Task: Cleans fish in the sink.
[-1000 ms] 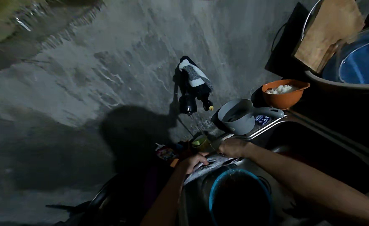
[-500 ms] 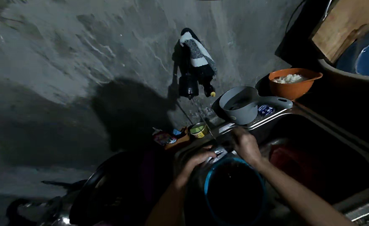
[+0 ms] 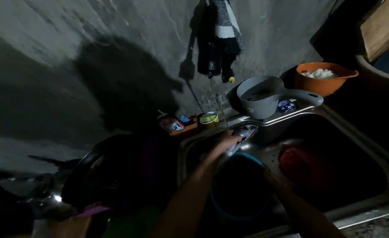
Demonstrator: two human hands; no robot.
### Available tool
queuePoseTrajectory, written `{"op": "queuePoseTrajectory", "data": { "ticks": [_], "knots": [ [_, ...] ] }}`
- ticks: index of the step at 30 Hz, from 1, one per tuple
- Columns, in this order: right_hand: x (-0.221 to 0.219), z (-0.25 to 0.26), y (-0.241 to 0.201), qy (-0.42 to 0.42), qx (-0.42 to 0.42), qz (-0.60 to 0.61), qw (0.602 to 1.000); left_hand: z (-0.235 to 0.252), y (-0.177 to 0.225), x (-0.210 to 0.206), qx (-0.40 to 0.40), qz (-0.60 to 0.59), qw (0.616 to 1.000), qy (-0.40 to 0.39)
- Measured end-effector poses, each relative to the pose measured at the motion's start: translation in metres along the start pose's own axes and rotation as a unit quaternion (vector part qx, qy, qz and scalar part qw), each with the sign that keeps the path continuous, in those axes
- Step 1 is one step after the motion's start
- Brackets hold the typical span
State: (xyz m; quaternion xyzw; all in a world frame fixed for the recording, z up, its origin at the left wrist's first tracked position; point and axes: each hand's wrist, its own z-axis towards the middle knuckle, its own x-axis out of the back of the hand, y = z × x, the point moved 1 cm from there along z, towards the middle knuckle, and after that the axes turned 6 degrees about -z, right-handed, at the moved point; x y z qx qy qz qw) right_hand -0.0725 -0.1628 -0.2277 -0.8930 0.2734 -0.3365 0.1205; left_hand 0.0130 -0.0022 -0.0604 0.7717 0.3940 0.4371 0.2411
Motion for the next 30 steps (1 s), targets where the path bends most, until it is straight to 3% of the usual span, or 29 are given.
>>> {"op": "queuePoseTrajectory", "data": {
  "ticks": [8,13,24,30],
  "knots": [
    [0.019,-0.019,-0.003,-0.025,-0.001,-0.085,0.996,-0.006,-0.001,0.016,-0.009,-0.033,0.999,-0.005],
    [0.041,-0.036,-0.010,-0.025,0.009,-0.131,0.991,-0.001,-0.012,0.025,-0.057,-0.061,0.996,-0.005],
    [0.037,-0.030,0.022,0.005,0.005,-0.110,0.994,-0.014,-0.009,0.024,-0.072,-0.096,0.993,-0.009],
    [0.053,-0.056,0.014,0.012,0.002,-0.122,0.992,-0.016,-0.015,0.026,-0.084,-0.077,0.993,-0.015]
  ]
}}
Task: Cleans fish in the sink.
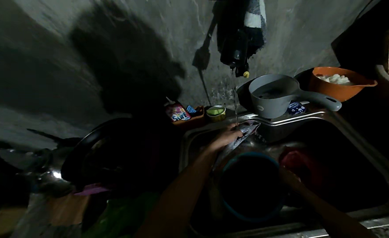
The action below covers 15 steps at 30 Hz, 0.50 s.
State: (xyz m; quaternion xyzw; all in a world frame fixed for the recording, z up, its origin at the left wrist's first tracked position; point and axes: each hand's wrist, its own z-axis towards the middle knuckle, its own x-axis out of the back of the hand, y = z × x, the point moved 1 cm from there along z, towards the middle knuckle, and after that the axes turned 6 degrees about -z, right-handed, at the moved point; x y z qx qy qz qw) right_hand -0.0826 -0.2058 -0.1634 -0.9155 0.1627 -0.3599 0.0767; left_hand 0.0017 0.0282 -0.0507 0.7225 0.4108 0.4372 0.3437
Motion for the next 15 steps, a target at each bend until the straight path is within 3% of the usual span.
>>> {"op": "queuePoseTrajectory", "data": {
  "ticks": [15],
  "knots": [
    [0.016,0.018,0.029,0.019,-0.071,-0.062,0.995,-0.002,0.004,-0.004,-0.010,-0.041,0.999,-0.015]
  ]
}}
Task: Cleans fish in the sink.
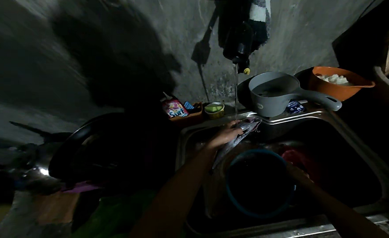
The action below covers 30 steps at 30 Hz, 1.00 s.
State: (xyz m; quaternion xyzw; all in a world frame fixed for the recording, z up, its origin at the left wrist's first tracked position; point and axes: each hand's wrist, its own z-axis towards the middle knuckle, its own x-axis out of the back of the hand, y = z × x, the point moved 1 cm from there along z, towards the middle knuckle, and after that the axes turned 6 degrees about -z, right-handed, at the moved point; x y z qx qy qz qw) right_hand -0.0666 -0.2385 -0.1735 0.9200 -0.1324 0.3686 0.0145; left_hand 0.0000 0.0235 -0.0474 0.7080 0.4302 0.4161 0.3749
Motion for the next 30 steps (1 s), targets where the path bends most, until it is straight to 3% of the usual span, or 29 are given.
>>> {"op": "queuePoseTrajectory", "data": {
  "ticks": [12,23,30],
  "knots": [
    [0.008,-0.003,0.004,-0.002,-0.010,-0.008,1.000,0.006,-0.006,-0.004,-0.005,-0.018,1.000,-0.007],
    [0.006,0.020,0.051,0.018,0.012,-0.005,1.000,0.005,-0.011,-0.005,-0.014,-0.023,1.000,-0.007],
    [0.014,0.010,0.049,0.010,-0.063,-0.009,0.998,0.008,-0.014,-0.007,-0.017,-0.026,1.000,-0.005]
  ]
}}
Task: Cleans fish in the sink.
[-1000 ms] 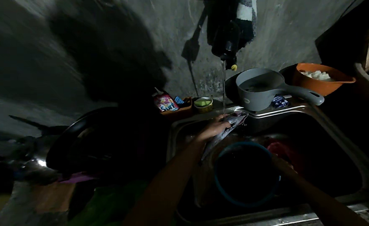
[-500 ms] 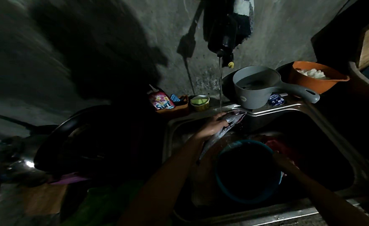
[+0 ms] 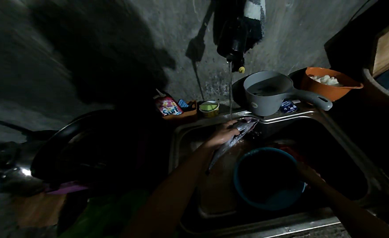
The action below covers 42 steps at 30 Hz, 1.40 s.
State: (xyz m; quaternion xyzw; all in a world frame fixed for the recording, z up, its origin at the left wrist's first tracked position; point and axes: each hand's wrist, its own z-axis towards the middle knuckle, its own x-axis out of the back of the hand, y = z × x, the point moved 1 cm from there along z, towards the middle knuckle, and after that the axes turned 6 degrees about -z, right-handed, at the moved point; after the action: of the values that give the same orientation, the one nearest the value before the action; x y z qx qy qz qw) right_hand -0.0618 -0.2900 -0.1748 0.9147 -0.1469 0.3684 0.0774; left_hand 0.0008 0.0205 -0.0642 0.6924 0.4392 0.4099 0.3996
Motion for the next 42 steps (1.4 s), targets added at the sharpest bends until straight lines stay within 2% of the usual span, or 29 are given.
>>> {"op": "queuePoseTrajectory", "data": {
  "ticks": [15,24,34,42],
  "knots": [
    [0.008,0.007,-0.003,0.014,0.027,-0.008,1.000,-0.009,0.005,0.003,0.013,-0.011,1.000,0.013],
    [0.023,-0.014,-0.010,0.014,0.016,-0.016,1.000,-0.011,0.003,0.004,0.018,-0.017,1.000,0.018],
    [0.027,-0.009,-0.014,0.020,0.069,-0.052,0.996,-0.010,-0.001,0.005,0.007,-0.020,1.000,0.011],
    [0.041,-0.027,-0.032,0.006,0.054,-0.094,0.994,-0.013,-0.001,0.006,0.006,-0.016,1.000,0.013]
  ]
}}
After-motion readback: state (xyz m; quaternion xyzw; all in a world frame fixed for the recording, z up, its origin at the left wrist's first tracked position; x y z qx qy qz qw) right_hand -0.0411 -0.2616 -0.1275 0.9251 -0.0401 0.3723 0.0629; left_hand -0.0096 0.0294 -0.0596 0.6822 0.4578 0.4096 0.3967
